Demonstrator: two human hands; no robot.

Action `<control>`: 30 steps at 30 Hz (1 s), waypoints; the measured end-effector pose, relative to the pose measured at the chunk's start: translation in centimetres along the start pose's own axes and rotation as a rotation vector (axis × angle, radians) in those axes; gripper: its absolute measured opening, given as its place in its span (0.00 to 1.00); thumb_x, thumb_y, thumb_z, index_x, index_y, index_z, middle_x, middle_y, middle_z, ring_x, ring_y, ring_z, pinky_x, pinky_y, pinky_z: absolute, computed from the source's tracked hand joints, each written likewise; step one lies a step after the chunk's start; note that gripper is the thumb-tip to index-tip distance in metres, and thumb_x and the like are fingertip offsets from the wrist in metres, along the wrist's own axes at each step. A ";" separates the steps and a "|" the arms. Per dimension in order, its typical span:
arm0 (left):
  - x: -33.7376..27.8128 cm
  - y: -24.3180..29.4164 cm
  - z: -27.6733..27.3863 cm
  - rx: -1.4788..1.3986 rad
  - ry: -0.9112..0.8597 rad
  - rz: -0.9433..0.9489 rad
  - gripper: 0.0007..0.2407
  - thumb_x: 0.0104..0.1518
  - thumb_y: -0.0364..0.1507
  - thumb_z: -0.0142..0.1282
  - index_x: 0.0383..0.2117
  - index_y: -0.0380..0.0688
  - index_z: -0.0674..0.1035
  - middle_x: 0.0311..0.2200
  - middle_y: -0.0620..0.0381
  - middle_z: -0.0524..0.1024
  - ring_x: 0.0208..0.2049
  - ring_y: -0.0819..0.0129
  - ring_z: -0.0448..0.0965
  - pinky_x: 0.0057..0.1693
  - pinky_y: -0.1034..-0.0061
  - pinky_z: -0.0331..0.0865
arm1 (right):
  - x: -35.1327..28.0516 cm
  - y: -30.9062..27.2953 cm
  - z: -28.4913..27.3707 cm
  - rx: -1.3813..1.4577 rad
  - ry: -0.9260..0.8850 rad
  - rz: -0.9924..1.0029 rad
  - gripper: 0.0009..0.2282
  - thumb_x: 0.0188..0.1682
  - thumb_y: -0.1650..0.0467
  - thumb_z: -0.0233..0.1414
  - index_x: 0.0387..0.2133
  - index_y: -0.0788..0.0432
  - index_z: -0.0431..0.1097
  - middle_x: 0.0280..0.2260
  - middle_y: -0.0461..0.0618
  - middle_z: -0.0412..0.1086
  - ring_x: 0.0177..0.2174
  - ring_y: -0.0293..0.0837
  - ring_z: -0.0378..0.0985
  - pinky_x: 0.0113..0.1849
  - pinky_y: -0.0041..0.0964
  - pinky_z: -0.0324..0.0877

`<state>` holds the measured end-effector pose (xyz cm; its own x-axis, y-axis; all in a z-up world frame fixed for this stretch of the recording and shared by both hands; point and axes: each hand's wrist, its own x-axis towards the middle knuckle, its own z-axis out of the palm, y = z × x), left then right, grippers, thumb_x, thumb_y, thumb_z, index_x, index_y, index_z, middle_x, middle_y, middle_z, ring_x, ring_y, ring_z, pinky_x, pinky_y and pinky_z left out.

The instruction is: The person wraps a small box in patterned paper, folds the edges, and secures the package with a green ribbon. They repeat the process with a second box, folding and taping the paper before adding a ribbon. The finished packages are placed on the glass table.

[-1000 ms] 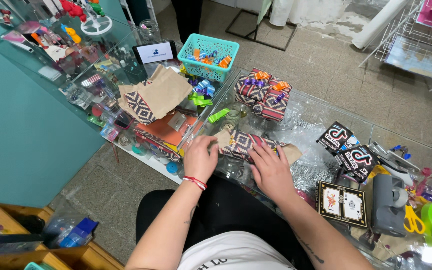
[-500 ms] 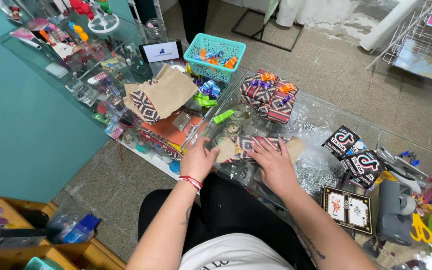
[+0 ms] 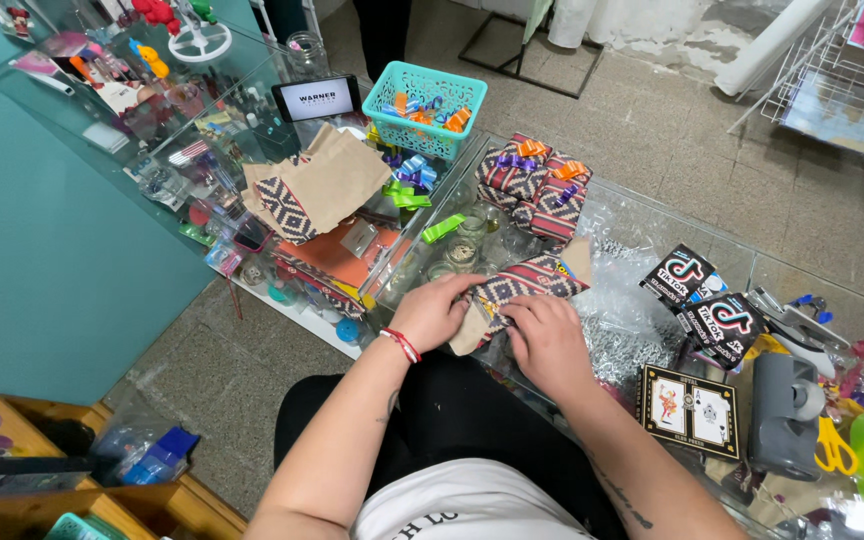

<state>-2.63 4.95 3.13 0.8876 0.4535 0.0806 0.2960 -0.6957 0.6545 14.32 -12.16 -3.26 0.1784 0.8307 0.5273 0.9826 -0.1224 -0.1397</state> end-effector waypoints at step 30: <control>-0.8 0.0 1.9 0.262 0.039 0.409 0.05 0.55 0.32 0.59 0.35 0.59 0.82 0.44 0.68 0.82 0.48 0.63 0.82 0.48 0.66 0.77 | -3.4 -0.8 -4.2 0.155 -0.128 0.056 0.16 0.42 0.62 0.63 0.44 0.43 0.73 0.52 0.41 0.72 0.59 0.52 0.70 0.59 0.62 0.60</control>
<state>-2.68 3.58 1.63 0.9373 0.1306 0.3231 0.0088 -0.9358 0.3525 13.16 -17.16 -1.39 0.2149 0.8884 0.4056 0.9499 -0.0936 -0.2983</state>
